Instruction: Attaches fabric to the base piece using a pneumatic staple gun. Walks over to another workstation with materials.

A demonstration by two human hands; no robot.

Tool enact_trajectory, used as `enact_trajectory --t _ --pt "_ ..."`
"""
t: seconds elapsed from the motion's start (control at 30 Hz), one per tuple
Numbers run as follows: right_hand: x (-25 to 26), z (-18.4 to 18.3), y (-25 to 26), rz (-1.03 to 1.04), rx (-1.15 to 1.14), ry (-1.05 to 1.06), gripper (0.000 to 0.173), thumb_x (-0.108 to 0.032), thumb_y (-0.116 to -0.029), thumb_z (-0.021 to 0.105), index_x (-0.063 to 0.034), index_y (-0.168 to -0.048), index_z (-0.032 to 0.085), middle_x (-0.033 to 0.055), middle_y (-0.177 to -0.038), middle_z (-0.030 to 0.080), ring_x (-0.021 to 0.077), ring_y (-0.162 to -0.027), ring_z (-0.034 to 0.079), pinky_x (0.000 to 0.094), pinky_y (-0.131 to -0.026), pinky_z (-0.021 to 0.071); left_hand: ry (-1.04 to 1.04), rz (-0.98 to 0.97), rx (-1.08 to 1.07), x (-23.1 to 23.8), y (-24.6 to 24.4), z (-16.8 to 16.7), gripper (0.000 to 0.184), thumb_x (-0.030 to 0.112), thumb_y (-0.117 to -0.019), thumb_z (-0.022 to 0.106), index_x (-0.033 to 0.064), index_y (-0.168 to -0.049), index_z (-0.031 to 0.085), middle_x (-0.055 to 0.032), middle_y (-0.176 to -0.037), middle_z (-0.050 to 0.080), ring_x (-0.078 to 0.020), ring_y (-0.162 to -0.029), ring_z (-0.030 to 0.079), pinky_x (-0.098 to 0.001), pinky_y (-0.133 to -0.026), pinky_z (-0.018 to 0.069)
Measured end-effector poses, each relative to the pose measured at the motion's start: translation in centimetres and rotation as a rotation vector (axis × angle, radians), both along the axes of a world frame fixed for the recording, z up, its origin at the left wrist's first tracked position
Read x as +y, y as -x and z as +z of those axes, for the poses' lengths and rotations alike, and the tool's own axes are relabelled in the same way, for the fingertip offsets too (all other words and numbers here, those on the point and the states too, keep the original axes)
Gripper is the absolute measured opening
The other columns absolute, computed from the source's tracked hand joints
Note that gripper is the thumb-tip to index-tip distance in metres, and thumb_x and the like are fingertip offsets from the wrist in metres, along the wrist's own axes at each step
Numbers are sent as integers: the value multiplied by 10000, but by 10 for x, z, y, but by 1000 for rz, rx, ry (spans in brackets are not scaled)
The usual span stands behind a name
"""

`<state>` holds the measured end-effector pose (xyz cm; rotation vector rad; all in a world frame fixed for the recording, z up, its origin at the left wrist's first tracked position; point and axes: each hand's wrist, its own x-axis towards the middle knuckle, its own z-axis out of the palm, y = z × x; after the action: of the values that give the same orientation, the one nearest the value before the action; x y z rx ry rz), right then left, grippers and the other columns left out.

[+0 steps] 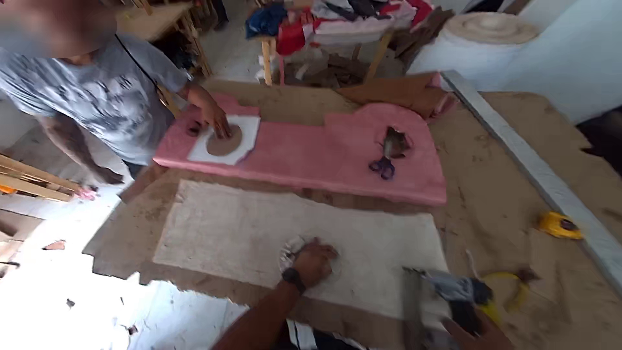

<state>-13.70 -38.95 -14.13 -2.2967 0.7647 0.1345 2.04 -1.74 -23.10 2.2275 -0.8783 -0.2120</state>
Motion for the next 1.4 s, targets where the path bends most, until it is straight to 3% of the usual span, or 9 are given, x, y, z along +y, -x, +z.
enact_trajectory --t 0.1,0.13,0.2,0.33,0.5,0.6,0.93,1.2,1.4 --pt "35 11 20 -100 -190 -392 600 -131 -847 728 18 -1360 454 163 -940 709 274 -727 730 459 -645 646 -23 -6 86 -5 9 0 291 175 -1009 506 91 -1122 761 28 -1358 681 -117 -1407 505 -403 -1280 249" --pt "47 15 13 -58 -188 -502 455 -189 -932 663 8 -1306 496 157 -841 711 279 -629 707 454 -570 628 -8 4 58 -5 3 -3 282 160 -1005 506 82 -1067 770 37 -1336 693 -104 -1396 516 -397 -1276 265" --pt "73 24 8 110 -86 -531 412 -399 -1016 590 -50 -1229 639 121 -794 712 248 -550 663 429 -509 599 12 16 20 -5 6 -9 269 148 -995 522 77 -978 781 55 -1302 710 -83 -1371 537 -394 -1270 286" --pt "116 13 -12 500 62 -210 443 -556 -989 581 -187 -1231 625 -26 -793 685 124 -632 676 398 -607 615 -6 10 -23 -4 11 -15 254 132 -975 555 70 -849 766 71 -1283 717 -56 -1372 526 -383 -1274 281" --pt "138 10 -33 678 92 6 430 -512 -1013 509 -183 -1270 610 -13 -899 691 121 -807 687 395 -750 592 42 23 -78 -3 13 -18 225 99 -948 591 63 -792 749 64 -1249 730 -61 -1358 541 -384 -1265 301" --pt "142 11 -42 708 144 74 482 -502 -1008 493 -156 -1331 584 23 -940 699 164 -862 696 429 -787 586 39 11 -74 -2 12 -19 221 90 -951 587 50 -814 755 42 -1252 731 -79 -1362 542 -391 -1270 285" --pt "156 15 -52 754 244 115 425 -504 -1024 456 -178 -1267 579 11 -889 667 165 -834 678 411 -776 569 57 14 -100 -1 12 -19 208 63 -922 620 62 -755 744 50 -1227 737 -85 -1336 563 -391 -1264 300" --pt "175 14 -29 659 240 24 428 -502 -1021 476 -170 -1273 578 12 -843 653 160 -732 668 407 -705 580 30 13 -118 3 7 -22 216 89 -924 616 73 -751 744 54 -1211 735 -93 -1300 585 -390 -1242 329" --pt "186 11 -16 596 197 -18 483 -492 -995 555 -91 -1257 611 96 -840 703 257 -715 711 525 -690 600 -34 27 56 4 -1 0 280 165 -969 536 128 -1127 764 32 -1296 704 -126 -1328 566 -382 -1254 277"
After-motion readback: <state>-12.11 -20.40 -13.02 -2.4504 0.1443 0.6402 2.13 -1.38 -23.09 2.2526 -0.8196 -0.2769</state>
